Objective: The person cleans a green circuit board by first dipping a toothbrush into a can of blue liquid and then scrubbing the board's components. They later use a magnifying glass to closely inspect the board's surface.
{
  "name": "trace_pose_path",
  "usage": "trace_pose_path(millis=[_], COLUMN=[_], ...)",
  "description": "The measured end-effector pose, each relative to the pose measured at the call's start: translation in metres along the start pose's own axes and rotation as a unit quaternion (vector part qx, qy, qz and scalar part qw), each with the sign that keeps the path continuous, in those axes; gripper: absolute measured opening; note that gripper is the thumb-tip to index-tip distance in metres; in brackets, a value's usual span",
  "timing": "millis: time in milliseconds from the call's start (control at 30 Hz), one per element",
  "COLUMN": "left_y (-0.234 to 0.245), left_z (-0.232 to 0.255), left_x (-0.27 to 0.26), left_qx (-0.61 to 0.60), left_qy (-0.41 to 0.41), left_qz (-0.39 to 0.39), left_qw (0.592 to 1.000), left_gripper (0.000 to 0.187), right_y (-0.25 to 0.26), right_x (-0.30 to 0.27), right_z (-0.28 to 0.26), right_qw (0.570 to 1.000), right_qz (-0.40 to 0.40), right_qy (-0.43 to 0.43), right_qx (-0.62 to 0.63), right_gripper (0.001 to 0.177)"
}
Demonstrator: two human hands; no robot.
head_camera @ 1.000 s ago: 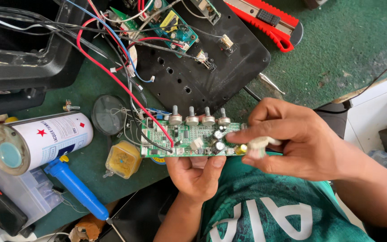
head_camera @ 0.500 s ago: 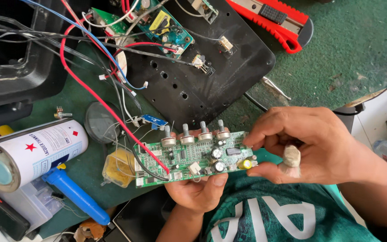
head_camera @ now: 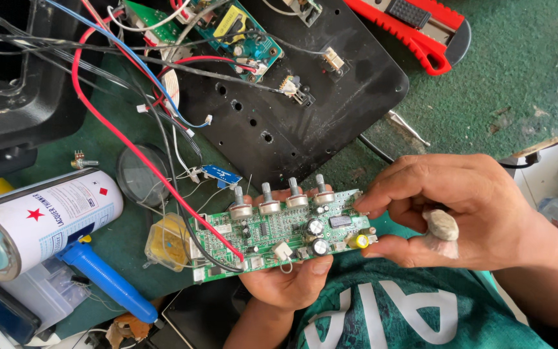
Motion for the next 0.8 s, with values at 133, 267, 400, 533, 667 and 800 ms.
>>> trace_pose_path(millis=[133,267,400,533,667,800], left_y=[0.001,-0.001,-0.006,-0.011,-0.010,-0.006], left_z=[-0.002,0.000,0.000,-0.002,-0.004,-0.003], left_x=[-0.002,-0.002,-0.009,-0.007,-0.009,-0.009], left_qx=[0.005,0.039,0.256,0.398,0.364,0.241], left_qy=[-0.013,-0.035,-0.018,-0.007,-0.010,-0.014], left_qz=[-0.012,-0.026,-0.127,-0.166,-0.158,-0.107], left_qw=[1.000,0.998,0.958,0.902,0.918,0.965], left_gripper=[0.103,0.101,0.084,0.062,0.065,0.084], right_y=[0.000,0.000,0.000,0.000,0.000,-0.001], right_x=[0.001,0.002,0.000,0.000,0.001,0.000], right_z=[0.000,-0.001,0.001,0.002,0.001,0.002], right_qw=[1.000,1.000,1.000,1.000,1.000,0.999], right_qz=[0.000,0.000,0.002,-0.005,-0.007,-0.008], right_qy=[-0.001,-0.007,-0.010,-0.012,-0.009,-0.007], right_qx=[0.005,0.010,0.013,0.019,0.024,0.030], right_gripper=[0.040,0.039,0.039,0.039,0.039,0.039])
Point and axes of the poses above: each hand's wrist, its own x-axis towards the middle knuckle, its own y-axis out of the back of the hand, z = x × y, the point moved 9 cm from there along x, towards the middle knuckle, and after that the axes turned 7 degrees about -z, right-handed, at the moved point
